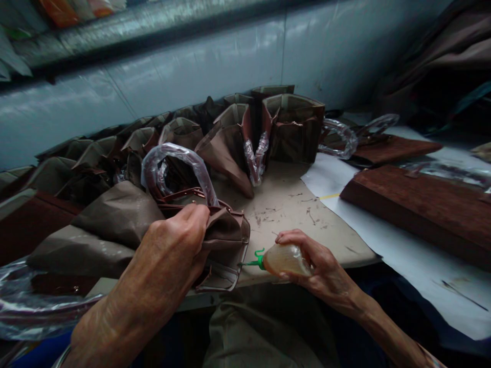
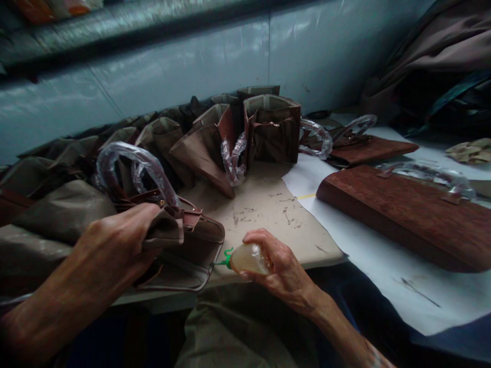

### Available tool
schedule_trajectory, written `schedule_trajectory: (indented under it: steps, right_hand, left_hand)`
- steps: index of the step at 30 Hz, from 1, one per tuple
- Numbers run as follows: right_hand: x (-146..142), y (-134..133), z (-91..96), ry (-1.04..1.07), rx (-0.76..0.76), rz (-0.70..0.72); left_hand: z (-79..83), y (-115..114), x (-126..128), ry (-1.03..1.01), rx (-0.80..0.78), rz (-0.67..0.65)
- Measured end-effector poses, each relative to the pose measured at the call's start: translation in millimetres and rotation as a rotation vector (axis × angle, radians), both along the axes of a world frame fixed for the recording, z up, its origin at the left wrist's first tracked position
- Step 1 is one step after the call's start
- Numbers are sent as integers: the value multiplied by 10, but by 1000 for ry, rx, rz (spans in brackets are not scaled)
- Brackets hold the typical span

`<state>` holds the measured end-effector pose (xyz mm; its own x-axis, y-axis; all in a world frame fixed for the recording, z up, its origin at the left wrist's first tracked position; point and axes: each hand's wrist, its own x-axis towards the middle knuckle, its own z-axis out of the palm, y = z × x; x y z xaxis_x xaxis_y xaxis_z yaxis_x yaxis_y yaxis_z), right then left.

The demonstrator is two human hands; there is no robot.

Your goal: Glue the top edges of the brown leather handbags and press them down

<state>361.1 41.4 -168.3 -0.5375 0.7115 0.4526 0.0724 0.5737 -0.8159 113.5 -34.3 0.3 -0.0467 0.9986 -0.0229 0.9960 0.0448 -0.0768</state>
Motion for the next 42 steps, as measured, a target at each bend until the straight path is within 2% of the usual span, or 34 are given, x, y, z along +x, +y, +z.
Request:
schedule_trajectory:
  steps: [3,9,14,18,23,26,29,35,42]
  right_hand:
    - [-8,-8,-7,4,19,25]
    - [12,-27,11,10,-4,-33]
    - [4,-65,77,17,57,60]
    - [-20,-98,74,7,90,82]
    - [-28,-137,86,3,85,101]
    - [-29,-146,103,4,82,117]
    - [-32,-146,93,-6,98,72]
    - [-36,-192,81,-3,129,22]
    - [-62,-350,145,33,111,79]
  left_hand:
    - [26,4,20,8,-24,28]
    - [28,-1,11,-62,4,4]
    - [40,-43,18,-71,-12,35]
    - [25,-130,1,-113,-20,40]
    - [-14,-224,-54,-137,1,-21]
    - [-38,-253,-79,-104,65,-111]
    - [-61,-269,-89,-117,143,-193]
    - [-53,-285,-100,-95,197,-241]
    - [-63,-319,-104,-56,226,-312]
